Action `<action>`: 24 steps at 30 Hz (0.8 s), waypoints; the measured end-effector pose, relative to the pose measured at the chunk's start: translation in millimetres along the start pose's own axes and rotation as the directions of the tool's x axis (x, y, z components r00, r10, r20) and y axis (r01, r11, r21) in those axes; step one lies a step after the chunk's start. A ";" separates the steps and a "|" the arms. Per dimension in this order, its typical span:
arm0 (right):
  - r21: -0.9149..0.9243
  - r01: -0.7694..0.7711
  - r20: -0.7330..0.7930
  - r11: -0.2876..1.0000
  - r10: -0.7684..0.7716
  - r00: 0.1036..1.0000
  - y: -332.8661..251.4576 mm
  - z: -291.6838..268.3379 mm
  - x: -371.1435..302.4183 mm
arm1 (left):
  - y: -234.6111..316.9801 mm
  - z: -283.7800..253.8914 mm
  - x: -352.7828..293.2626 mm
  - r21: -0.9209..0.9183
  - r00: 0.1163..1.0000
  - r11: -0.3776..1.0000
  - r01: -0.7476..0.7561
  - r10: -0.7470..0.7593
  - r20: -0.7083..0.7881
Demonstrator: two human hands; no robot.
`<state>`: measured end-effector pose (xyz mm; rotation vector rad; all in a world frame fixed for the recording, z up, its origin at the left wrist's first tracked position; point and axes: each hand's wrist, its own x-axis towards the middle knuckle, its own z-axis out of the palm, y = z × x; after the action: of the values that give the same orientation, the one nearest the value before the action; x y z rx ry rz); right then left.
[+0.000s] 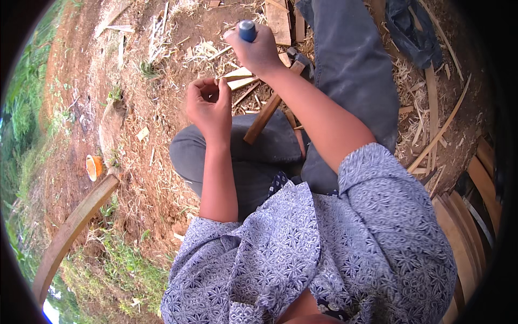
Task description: The person sits on the ground and uses a chisel and hammer to carve a small piece of wood. They repeatedly strike the chisel to remove wood shavings, occasionally adjusting the wood's position. The task continues with consistent tool use throughout the clip.
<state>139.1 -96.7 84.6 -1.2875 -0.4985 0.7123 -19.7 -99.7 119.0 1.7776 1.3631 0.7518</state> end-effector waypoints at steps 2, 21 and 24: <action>-0.009 0.050 0.001 0.999 -0.050 0.999 3.7 -2.5 2.8 | 1.6 -0.7 -0.2 0.039 1.000 0.999 -0.013 0.013 -0.005; 0.158 0.070 0.009 0.985 -0.073 0.997 -45.0 1.2 9.2 | -4.1 -7.8 -12.6 -0.052 0.998 0.998 0.023 -0.020 0.062; -0.050 0.072 -0.011 0.996 -0.073 0.997 6.2 -2.7 1.3 | -4.0 -6.1 -10.6 0.009 0.996 0.998 -0.055 0.054 0.069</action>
<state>140.6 -96.9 77.9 -1.3130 -0.5524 0.6343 -29.5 -108.0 118.9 1.8391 1.2802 0.7065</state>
